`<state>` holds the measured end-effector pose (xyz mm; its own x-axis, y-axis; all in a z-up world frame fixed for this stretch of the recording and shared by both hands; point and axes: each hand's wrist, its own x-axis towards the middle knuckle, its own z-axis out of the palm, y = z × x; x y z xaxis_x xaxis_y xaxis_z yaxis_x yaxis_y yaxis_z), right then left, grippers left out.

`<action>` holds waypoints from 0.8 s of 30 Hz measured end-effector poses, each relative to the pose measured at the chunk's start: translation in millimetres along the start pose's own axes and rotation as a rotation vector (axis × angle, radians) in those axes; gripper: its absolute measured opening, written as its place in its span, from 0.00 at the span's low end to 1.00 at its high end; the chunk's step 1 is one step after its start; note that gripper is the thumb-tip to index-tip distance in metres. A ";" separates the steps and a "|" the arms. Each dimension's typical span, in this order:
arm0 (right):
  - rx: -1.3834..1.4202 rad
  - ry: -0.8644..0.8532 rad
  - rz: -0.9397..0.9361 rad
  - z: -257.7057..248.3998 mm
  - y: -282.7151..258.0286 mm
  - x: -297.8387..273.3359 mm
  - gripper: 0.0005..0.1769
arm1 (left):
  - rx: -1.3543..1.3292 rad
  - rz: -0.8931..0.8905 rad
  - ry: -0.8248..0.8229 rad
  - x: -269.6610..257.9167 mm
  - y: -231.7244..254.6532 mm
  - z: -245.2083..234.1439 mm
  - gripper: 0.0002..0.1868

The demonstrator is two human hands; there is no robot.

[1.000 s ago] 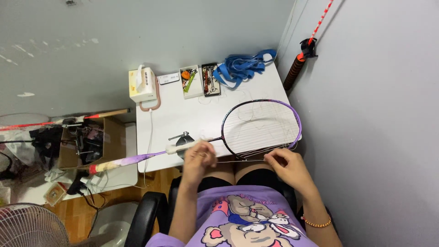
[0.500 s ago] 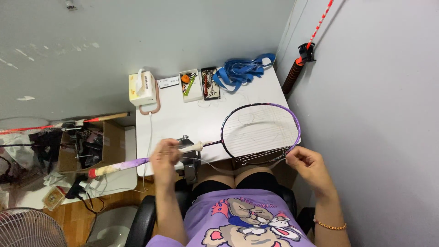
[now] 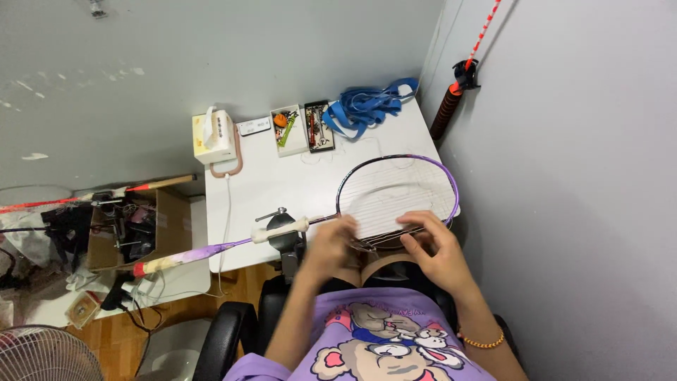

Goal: Stringing a badminton racket using a manual stringing tool.

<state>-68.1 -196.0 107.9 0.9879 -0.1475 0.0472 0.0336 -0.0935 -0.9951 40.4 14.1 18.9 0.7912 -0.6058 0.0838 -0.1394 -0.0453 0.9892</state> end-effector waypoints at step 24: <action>0.338 -0.130 0.024 8.8 15.6 -11.1 0.15 | 0.058 0.059 -0.293 -0.6 0.2 34.0 0.08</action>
<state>-77.2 -187.1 91.1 0.9993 -0.0169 0.0334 0.0365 0.2422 -0.9695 19.7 -12.6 15.0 0.5764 -0.8117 0.0947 -0.2210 -0.0433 0.9743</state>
